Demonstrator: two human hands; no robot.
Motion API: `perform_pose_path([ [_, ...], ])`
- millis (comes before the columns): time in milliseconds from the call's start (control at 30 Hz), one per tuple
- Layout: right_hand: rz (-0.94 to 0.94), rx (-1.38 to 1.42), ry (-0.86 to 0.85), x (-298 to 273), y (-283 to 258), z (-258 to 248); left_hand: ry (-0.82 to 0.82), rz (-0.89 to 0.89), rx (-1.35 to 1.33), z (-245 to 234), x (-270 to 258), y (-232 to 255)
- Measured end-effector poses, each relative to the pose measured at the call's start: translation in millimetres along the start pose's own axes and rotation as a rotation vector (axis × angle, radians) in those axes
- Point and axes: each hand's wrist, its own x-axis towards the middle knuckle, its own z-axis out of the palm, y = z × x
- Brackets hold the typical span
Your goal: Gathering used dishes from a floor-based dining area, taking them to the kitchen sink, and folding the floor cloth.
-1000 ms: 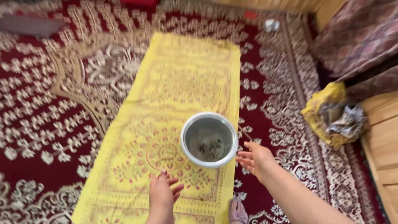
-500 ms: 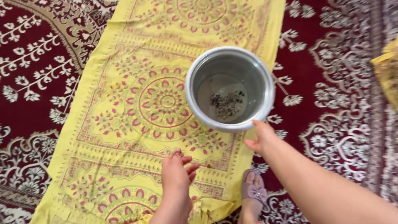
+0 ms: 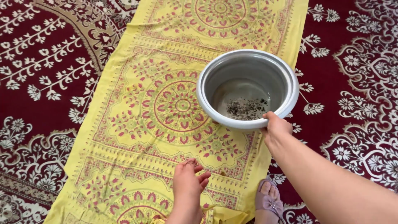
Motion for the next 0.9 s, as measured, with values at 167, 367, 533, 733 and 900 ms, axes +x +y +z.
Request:
perform_pose_path([
  [167, -0.063, -0.058, 0.016, -55, -16, -14, -0.092, 0.008, 0.040, -4, -32, 28],
  [367, -0.109, -0.097, -0.119, -163, -25, -76, -0.164, 0.133, 0.114, -57, -66, 63],
  [533, -0.139, 0.011, -0.117, -280, -29, -130, -0.203, 0.259, 0.277, -98, -112, 118],
  [733, -0.138, 0.064, -0.109, -434, -18, -205, -0.192, 0.560, 0.566, -168, -215, 164],
  [900, -0.153, 0.086, -0.121, -543, 10, -285, -0.331, 0.658, 0.567, -204, -289, 166],
])
